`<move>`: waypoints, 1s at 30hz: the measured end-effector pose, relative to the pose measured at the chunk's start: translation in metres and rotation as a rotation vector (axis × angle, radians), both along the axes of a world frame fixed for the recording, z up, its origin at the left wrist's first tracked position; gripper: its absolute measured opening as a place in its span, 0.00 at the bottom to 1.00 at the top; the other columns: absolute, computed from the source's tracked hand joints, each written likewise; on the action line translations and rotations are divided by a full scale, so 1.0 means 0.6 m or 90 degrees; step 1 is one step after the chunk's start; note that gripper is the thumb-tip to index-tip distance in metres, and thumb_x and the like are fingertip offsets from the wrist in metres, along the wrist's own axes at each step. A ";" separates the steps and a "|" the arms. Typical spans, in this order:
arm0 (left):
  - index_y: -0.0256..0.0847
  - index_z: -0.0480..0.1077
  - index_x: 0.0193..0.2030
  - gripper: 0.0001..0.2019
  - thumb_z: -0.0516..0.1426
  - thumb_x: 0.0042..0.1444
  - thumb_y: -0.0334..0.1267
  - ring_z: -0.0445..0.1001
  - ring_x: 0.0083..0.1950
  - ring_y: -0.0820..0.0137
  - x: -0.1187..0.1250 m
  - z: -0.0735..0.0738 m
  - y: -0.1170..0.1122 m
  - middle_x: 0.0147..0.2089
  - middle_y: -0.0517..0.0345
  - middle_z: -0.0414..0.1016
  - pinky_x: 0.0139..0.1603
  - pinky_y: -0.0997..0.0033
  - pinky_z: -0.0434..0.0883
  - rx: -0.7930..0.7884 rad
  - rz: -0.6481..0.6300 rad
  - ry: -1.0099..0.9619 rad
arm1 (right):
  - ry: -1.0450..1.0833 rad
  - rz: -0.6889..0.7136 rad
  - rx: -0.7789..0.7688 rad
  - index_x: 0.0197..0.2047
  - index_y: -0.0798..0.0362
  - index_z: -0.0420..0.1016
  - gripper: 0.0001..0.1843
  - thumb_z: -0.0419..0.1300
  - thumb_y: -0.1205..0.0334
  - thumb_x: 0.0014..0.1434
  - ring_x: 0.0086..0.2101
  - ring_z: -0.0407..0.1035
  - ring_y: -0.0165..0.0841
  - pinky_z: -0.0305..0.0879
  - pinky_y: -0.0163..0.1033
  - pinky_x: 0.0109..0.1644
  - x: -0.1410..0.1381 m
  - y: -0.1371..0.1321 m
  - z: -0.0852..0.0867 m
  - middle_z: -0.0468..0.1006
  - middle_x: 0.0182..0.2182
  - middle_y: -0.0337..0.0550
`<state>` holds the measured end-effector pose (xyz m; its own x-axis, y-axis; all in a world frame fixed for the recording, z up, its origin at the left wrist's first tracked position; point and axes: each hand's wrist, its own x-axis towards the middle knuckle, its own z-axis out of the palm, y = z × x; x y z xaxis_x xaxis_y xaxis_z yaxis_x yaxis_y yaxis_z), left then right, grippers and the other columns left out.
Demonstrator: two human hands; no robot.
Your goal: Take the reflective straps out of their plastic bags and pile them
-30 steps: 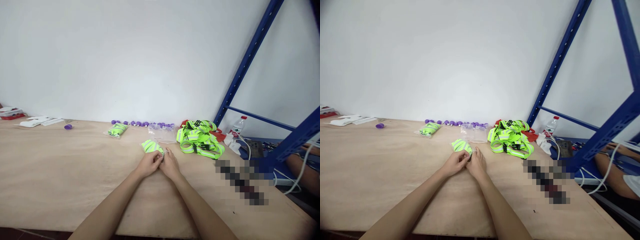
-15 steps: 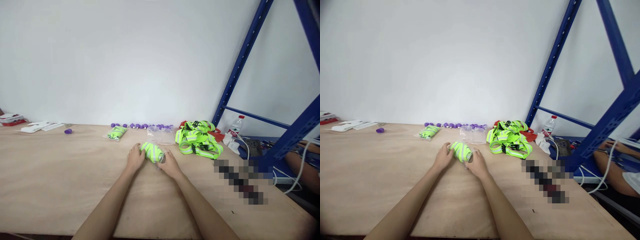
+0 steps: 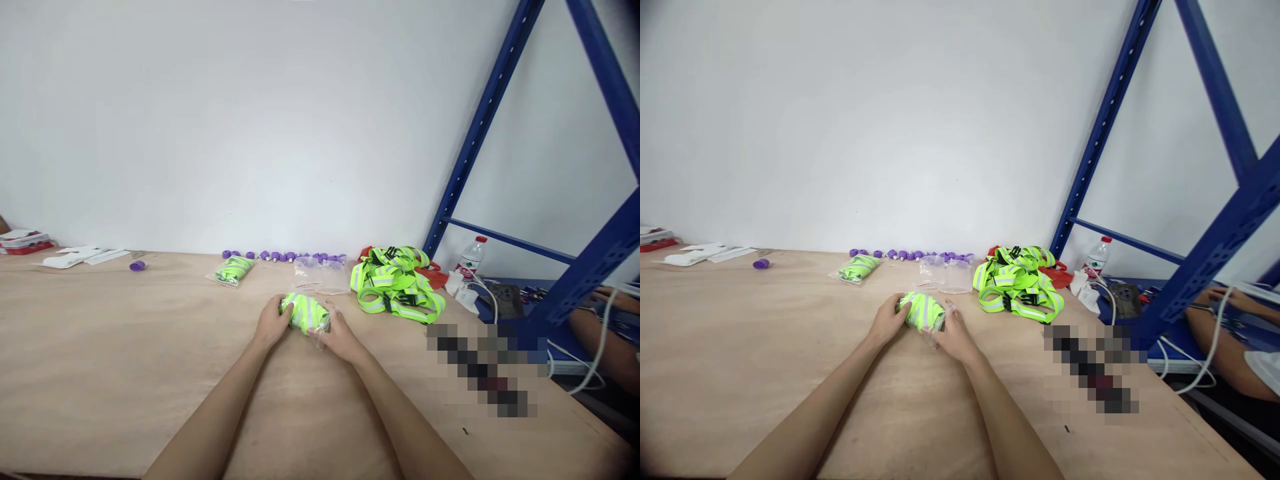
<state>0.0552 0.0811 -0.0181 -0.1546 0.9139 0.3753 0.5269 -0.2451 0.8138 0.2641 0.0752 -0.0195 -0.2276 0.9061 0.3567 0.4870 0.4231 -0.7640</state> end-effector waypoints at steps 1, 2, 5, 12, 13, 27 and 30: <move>0.39 0.72 0.50 0.15 0.56 0.59 0.42 0.74 0.52 0.57 0.001 0.000 0.000 0.50 0.47 0.78 0.55 0.57 0.68 0.011 -0.003 -0.008 | -0.001 -0.003 -0.011 0.63 0.55 0.66 0.39 0.67 0.51 0.50 0.62 0.60 0.48 0.58 0.53 0.64 -0.001 0.002 -0.002 0.68 0.61 0.55; 0.39 0.72 0.50 0.14 0.56 0.59 0.41 0.74 0.51 0.58 0.002 0.000 0.000 0.49 0.47 0.78 0.55 0.57 0.68 0.021 -0.009 -0.019 | 0.011 0.004 -0.021 0.62 0.55 0.67 0.36 0.65 0.51 0.52 0.61 0.61 0.47 0.58 0.53 0.64 -0.002 0.004 -0.004 0.69 0.60 0.55; 0.40 0.71 0.49 0.14 0.55 0.59 0.41 0.74 0.50 0.60 0.006 0.001 -0.001 0.50 0.49 0.77 0.53 0.59 0.69 0.035 -0.038 -0.064 | 0.058 0.021 -0.034 0.58 0.55 0.69 0.32 0.66 0.53 0.51 0.57 0.66 0.46 0.60 0.51 0.62 -0.003 0.009 -0.005 0.72 0.57 0.53; 0.39 0.69 0.49 0.15 0.54 0.60 0.44 0.75 0.47 0.62 0.013 0.010 -0.004 0.50 0.48 0.77 0.45 0.64 0.72 0.065 -0.054 -0.142 | 0.117 0.066 -0.014 0.55 0.55 0.73 0.28 0.66 0.55 0.51 0.52 0.71 0.44 0.65 0.48 0.59 -0.007 0.002 0.018 0.77 0.52 0.50; 0.39 0.70 0.49 0.14 0.54 0.60 0.44 0.75 0.48 0.62 0.014 0.012 -0.005 0.50 0.48 0.77 0.45 0.64 0.72 0.073 -0.048 -0.144 | 0.120 0.084 -0.019 0.54 0.55 0.74 0.26 0.65 0.55 0.52 0.50 0.72 0.44 0.66 0.47 0.57 -0.007 0.000 0.022 0.78 0.51 0.50; 0.40 0.71 0.50 0.15 0.56 0.60 0.45 0.74 0.53 0.61 0.019 0.010 -0.003 0.52 0.48 0.75 0.49 0.63 0.72 0.111 -0.066 -0.206 | 0.140 0.039 -0.167 0.47 0.57 0.75 0.29 0.70 0.51 0.43 0.43 0.76 0.48 0.73 0.47 0.45 0.000 0.002 0.023 0.83 0.42 0.49; 0.40 0.71 0.49 0.15 0.57 0.59 0.45 0.73 0.53 0.61 0.020 0.014 -0.006 0.52 0.48 0.75 0.50 0.63 0.72 0.114 -0.064 -0.220 | 0.084 0.042 -0.166 0.43 0.58 0.76 0.26 0.70 0.51 0.44 0.42 0.76 0.49 0.72 0.46 0.43 0.003 0.000 0.024 0.83 0.40 0.49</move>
